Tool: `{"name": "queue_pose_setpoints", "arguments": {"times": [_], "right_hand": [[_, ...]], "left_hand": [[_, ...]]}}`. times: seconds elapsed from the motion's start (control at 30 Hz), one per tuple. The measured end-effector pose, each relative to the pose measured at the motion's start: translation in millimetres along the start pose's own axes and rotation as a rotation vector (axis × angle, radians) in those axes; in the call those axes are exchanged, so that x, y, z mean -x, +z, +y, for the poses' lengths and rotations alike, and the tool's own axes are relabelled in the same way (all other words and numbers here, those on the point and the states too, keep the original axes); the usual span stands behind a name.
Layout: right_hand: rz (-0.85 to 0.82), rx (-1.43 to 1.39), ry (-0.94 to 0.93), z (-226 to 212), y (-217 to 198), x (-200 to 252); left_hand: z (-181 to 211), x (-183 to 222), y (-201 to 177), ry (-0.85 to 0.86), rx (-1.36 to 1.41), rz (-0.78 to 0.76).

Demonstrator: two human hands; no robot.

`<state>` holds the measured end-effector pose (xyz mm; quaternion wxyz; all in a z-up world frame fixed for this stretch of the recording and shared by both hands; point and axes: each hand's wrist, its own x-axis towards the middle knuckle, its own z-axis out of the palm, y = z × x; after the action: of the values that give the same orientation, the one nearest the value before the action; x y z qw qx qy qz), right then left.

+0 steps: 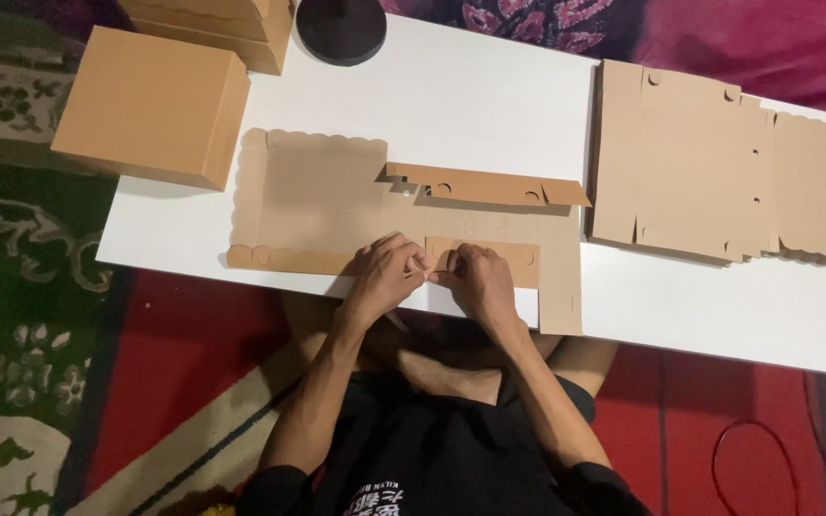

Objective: Folding and creasing cardboard box templates to prepare them for assembly.

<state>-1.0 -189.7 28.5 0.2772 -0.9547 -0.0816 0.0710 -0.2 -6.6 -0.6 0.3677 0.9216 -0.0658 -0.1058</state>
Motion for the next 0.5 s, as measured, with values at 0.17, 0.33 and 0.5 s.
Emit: {"name": "queue_pose_setpoints", "arguments": {"times": [0.17,0.33,0.5], "right_hand": [[-0.001,-0.018,-0.002,8,1,-1],[0.025,-0.06,0.0,22,1,0],[0.038,-0.071,-0.009,19,1,0]], "left_hand": [[3,2,-3,0.003,0.015,0.005],[0,0,2,0.002,0.035,-0.002],[0,3,5,-0.021,0.019,0.022]]}}
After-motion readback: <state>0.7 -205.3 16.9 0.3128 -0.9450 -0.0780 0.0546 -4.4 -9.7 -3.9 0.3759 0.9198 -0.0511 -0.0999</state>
